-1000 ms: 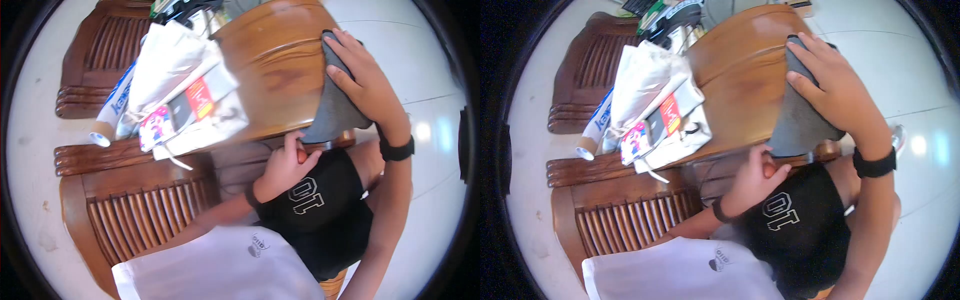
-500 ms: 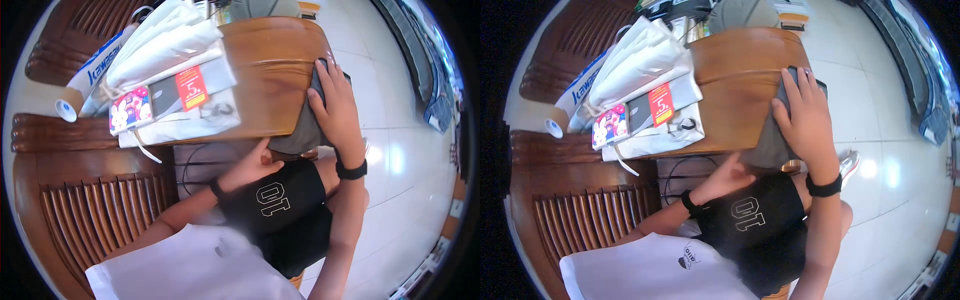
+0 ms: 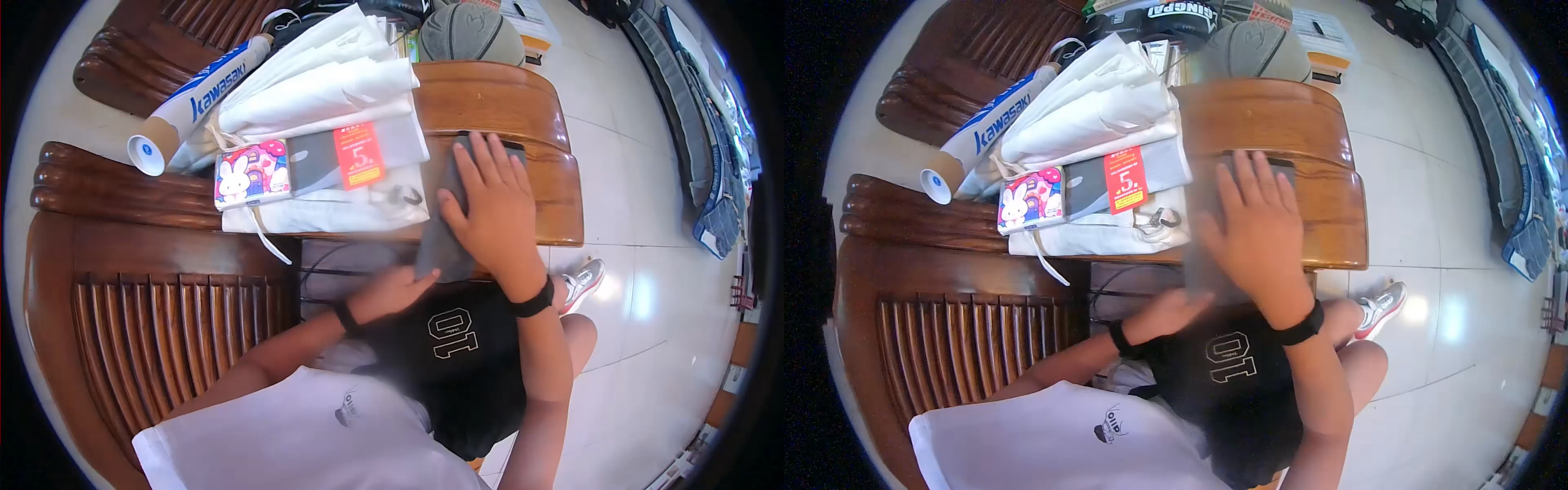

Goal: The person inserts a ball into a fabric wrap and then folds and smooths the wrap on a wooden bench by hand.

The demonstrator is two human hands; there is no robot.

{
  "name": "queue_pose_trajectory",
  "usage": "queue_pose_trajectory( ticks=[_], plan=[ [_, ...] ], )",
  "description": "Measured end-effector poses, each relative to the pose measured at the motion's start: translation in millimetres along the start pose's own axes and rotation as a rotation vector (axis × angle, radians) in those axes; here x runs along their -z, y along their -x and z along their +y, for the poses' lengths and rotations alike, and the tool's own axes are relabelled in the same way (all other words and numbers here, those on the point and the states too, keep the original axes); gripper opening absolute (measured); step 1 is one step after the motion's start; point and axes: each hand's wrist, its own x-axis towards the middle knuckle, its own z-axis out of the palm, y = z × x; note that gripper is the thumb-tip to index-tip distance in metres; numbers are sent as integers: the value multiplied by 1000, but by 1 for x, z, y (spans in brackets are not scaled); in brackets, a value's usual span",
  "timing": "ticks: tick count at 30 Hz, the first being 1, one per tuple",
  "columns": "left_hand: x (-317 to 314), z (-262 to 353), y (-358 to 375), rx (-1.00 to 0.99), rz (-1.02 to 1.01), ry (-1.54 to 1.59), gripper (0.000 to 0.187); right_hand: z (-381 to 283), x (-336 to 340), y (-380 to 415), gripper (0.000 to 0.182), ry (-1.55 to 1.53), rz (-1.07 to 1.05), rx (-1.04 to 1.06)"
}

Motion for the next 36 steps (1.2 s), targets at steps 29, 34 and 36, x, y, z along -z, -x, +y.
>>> queue_pose_trajectory(
  ticks=[29, 34, 36],
  plan=[
    [-83, -3, -48, 36, 58, 120, 50, 38, 8, 53, 53, 55, 284, -161],
    [-110, 1, -102, -53, 91, -137, 54, 61, 7, 61, 47, -76, 405, -186],
    [-116, 33, -102, -125, 84, -257, 55, 76, 9, 66, 45, -87, 431, -240]
  ],
)
